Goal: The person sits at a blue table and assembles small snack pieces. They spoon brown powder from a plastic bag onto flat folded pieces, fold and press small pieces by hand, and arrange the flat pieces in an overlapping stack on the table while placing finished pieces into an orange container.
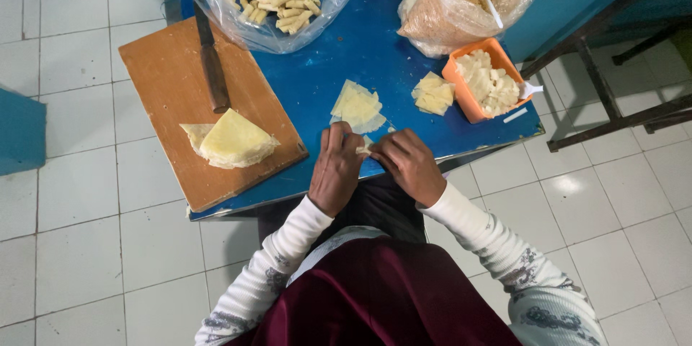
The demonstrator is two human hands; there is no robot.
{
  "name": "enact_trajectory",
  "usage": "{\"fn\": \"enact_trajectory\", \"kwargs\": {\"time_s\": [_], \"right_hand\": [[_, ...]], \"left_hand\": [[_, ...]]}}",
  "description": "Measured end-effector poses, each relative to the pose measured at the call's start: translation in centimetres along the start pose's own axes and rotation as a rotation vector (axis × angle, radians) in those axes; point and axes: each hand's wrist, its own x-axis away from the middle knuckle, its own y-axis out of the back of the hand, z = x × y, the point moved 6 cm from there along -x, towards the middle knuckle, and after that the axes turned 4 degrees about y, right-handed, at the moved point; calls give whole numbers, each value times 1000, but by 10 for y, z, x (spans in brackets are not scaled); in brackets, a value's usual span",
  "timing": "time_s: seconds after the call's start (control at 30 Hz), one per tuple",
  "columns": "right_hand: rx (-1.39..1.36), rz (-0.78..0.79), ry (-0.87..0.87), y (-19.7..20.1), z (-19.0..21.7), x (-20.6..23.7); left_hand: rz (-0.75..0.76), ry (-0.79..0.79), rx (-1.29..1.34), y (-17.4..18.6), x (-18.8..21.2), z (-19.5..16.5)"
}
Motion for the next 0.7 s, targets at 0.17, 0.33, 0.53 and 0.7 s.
{"fn": "enact_trajectory", "kwargs": {"time_s": [0.17, 0.33, 0.53, 0.7], "right_hand": [[98, -37, -8, 1, 4, -4], [71, -48, 2, 5, 5, 0], [-5, 21, 4, 1, -2, -1], [40, 15, 5, 2, 3, -1]], "left_hand": [[-96, -118, -192, 9, -3, -13], [-100, -82, -193, 3, -7, -4], [-33, -65, -191, 2, -5, 3], [-78, -49, -121, 11, 4, -4]]}}
